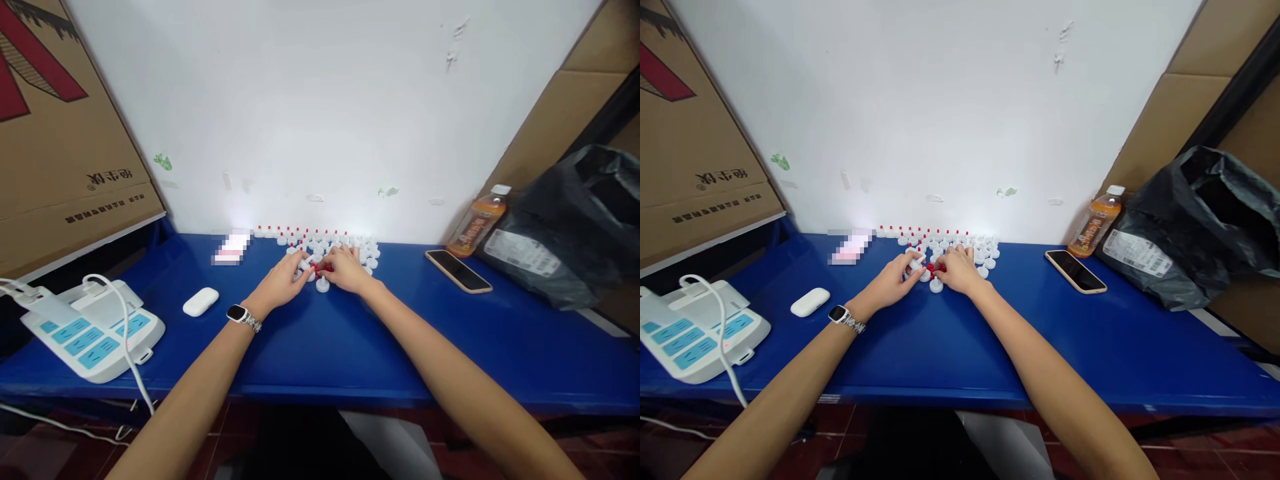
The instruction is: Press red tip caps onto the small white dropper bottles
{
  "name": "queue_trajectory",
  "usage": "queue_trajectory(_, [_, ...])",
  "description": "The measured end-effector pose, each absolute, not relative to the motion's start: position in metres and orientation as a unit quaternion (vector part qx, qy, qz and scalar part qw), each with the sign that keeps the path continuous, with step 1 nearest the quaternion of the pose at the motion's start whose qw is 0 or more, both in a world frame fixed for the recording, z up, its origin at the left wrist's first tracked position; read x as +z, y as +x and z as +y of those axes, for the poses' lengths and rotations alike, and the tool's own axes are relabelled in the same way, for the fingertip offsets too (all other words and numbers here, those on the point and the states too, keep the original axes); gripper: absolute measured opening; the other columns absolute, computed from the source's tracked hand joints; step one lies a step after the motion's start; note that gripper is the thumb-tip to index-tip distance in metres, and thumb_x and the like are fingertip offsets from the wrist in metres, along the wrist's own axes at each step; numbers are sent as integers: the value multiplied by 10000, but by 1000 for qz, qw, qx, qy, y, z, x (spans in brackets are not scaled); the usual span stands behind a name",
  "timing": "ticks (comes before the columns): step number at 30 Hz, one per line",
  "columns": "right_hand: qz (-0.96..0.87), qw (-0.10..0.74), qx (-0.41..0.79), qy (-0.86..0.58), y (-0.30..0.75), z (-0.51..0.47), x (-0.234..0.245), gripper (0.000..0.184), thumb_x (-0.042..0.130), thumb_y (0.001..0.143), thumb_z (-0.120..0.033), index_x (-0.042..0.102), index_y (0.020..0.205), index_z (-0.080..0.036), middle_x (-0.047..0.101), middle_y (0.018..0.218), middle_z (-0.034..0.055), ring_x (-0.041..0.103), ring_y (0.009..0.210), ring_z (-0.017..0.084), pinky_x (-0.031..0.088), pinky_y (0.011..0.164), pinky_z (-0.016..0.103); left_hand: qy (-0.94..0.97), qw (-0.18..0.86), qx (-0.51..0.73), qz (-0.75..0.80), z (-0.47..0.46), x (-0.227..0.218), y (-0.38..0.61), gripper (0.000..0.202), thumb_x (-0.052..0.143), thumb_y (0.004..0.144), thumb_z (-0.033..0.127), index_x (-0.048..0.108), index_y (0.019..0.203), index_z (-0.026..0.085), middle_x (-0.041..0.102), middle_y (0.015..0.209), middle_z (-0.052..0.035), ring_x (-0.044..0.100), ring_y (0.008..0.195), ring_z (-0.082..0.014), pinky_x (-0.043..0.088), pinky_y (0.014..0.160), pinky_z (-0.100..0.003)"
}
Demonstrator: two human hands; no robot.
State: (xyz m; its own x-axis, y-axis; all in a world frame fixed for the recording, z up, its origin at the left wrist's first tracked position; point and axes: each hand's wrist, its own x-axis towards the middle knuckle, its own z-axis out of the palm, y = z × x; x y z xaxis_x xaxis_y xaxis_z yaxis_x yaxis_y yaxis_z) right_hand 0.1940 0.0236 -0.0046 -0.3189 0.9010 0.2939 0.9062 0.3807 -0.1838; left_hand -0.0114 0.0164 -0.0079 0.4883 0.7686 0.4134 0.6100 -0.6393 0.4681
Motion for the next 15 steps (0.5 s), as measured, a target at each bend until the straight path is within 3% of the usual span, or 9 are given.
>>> queue_trajectory(10, [-816, 214, -26, -536, 193, 24, -11, 169, 595, 898, -307, 739, 877, -222, 656, 973, 84, 480, 1031, 268, 275, 893, 418, 852, 131, 306, 405, 15, -6, -11, 307, 456, 975, 426, 548, 1189, 227, 633, 1005, -64, 619, 893, -208, 493, 819, -328])
queue_trajectory(15, [-775, 356, 83, -515, 195, 21, -8, 99, 617, 844, -264, 693, 826, -204, 707, 893, 44, 581, 961, 225, 357, 927, 402, 849, 139, 315, 400, 14, -7, -11, 309, 457, 973, 436, 556, 1181, 230, 635, 1001, -62, 618, 875, -204, 496, 815, -327])
